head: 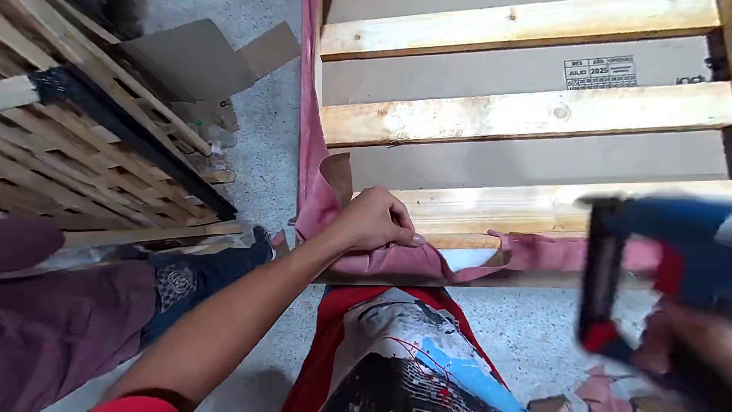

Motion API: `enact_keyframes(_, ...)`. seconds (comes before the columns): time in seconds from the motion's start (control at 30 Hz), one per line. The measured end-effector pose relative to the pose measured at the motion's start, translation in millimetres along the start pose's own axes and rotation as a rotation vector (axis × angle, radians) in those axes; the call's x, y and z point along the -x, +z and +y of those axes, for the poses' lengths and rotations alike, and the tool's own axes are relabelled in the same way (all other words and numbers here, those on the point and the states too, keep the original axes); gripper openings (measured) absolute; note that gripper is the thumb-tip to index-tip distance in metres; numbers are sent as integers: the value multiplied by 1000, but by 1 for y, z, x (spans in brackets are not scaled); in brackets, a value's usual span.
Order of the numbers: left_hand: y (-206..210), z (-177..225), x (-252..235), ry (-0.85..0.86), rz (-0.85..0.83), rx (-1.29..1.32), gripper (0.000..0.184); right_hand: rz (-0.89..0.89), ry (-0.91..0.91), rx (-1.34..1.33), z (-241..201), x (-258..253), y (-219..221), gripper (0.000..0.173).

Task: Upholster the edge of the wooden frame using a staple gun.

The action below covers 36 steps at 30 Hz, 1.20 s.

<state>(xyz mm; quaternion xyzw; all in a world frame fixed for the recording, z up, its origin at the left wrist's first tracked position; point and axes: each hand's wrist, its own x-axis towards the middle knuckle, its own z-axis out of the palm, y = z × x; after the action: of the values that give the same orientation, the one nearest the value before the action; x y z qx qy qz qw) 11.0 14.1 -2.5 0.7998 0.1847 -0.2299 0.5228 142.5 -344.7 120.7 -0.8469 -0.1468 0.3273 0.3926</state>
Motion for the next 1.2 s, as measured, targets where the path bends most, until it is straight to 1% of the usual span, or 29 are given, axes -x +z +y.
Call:
enact_keyframes(0.03, -3, -3, -3, 19, -37, 6, 18, -55, -15, -61, 5, 26, 25, 24)
enact_keyframes(0.1, -7, -13, -8, 77, -90, 39, 19, -38, -37, -46, 3, 61, 84, 28)
enact_keyframes(0.17, -6, -19, -13, 127, -121, 81, 18, 75, -31, 46, -7, 80, 140, 30)
enact_keyframes(0.23, -6, -19, -13, 116, -135, 89, 21, 187, -27, 143, -25, 85, 184, 27)
enact_keyframes(0.33, -6, -20, -15, 143, -133, 33, 25, 321, -14, 227, -43, 76, 221, 25)
enact_keyframes(0.5, -3, -24, -15, 137, -127, -12, 30, 403, -6, 262, -50, 58, 241, 25)
enact_keyframes(0.7, -3, -24, -16, 145, -141, -7, 29, 347, 19, 297, -55, 50, 242, 25)
enact_keyframes(0.8, -2, -22, -12, 117, -105, -33, 33, 358, 30, 331, -57, 52, 236, 26)
enact_keyframes(0.87, 0, -20, -7, 134, -46, -95, 33, 402, -4, 408, -58, 56, 213, 31)
enact_keyframes(0.9, 0, -19, -5, 177, -8, -138, 32, 435, -37, 484, -57, 56, 195, 32)
enact_keyframes(0.97, 3, -17, 3, 322, 42, -212, 29, 522, -112, 695, -51, 47, 155, 34)
enact_keyframes(1.0, 6, -13, 7, 410, 39, -254, 38, 538, -142, 779, -46, 33, 133, 38)
enact_keyframes(1.03, 12, -7, 11, 502, 28, -325, 49, 516, -163, 823, -38, 14, 112, 43)
enact_keyframes(1.07, 22, 1, 15, 586, 28, -417, 56, 466, -193, 843, -29, -10, 89, 49)
enact_keyframes(1.1, 35, 8, 18, 650, 51, -518, 58, 397, -243, 838, -18, -37, 67, 54)
enact_keyframes(1.13, 51, 15, 20, 690, 105, -600, 56, 316, -296, 833, -6, -66, 48, 57)
enact_keyframes(1.2, 82, 24, 18, 700, 246, -688, 44, 193, -403, 838, 15, -118, 23, 60)
